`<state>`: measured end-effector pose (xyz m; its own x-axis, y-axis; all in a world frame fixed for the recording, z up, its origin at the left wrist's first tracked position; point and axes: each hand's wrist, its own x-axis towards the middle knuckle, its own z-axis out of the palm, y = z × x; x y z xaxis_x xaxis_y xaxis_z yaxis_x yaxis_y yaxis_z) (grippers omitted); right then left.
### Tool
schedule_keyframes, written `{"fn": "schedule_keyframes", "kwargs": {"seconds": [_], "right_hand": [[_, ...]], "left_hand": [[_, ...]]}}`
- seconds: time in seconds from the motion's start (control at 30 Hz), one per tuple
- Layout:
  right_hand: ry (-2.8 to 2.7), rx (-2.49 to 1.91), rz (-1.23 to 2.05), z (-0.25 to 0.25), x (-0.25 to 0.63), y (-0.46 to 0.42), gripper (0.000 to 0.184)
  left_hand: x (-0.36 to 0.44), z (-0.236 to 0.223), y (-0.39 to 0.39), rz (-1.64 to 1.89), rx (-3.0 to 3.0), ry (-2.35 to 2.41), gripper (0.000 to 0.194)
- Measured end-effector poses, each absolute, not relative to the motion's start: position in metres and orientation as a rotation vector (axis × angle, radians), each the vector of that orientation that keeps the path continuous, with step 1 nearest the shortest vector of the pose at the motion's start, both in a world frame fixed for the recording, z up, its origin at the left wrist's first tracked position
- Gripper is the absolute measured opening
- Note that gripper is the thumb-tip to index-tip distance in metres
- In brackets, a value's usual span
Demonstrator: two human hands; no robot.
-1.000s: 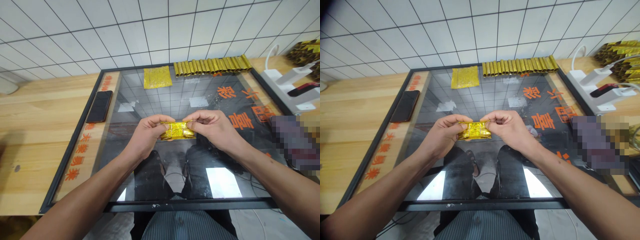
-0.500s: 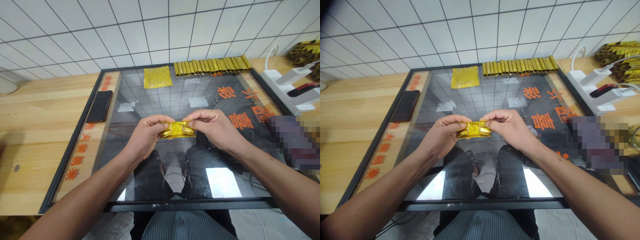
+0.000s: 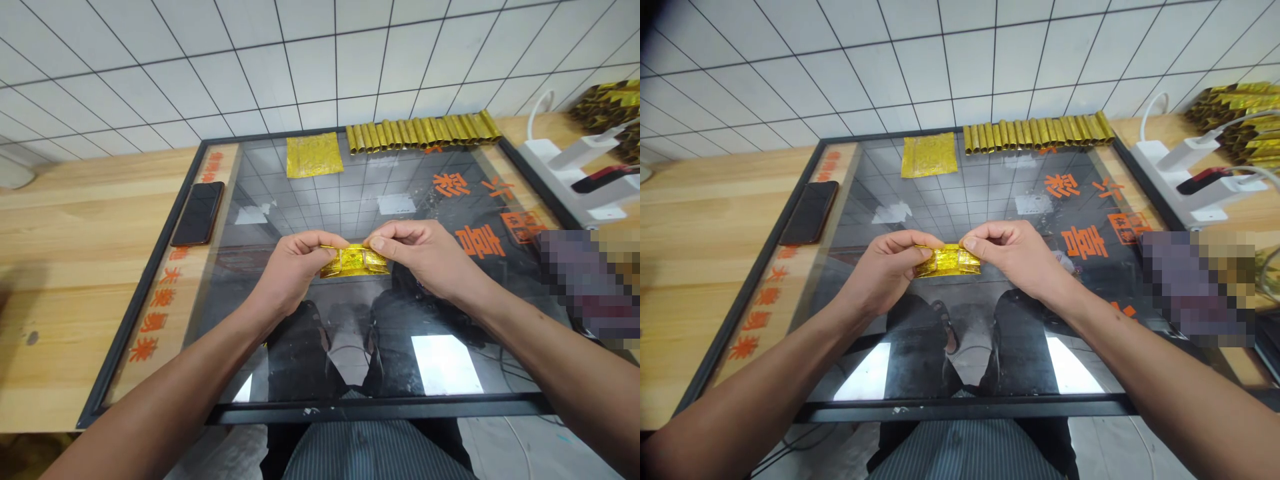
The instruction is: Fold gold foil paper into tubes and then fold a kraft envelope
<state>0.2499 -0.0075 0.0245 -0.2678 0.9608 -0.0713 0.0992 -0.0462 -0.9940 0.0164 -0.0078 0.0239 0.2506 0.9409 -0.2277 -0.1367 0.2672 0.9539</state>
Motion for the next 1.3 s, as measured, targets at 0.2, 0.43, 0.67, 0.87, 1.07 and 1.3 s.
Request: {"fn": "schedule_keyframes", "kwargs": {"seconds": [0.2,0.43,0.67,0.87,1.07,1.3], "right_hand": [[-1.354,-1.163,1.37,0.019,0.248,-0.005,0.026],[-1.394,-1.203,1.439,0.017,0.25,-0.003,0.027],[-1.651,-1.273,1.464,0.024,0.255,-0.002,0.025],[-1.776,-1.343,1.249,0.027,0.256,-0.005,0.028],[-1.818,-1.346,1.189,0.031,0.255,-0.007,0.025],[-1.823,-1.358,1.249,0.027,0.262,-0.004,0.024]], "left_hand": [[0.017,0.021,-0.009,0.926,1.079,1.005,0.012],[0.015,0.017,-0.011,0.931,1.144,0.991,0.022],[0.011,0.016,-0.011,0.885,1.265,0.994,0.024],[0.013,0.016,-0.008,0.8,1.297,1.071,0.023],[0.012,0.015,-0.005,0.806,1.26,1.05,0.019],[0.006,0.013,0.0,0.71,1.233,0.963,0.023]]}}
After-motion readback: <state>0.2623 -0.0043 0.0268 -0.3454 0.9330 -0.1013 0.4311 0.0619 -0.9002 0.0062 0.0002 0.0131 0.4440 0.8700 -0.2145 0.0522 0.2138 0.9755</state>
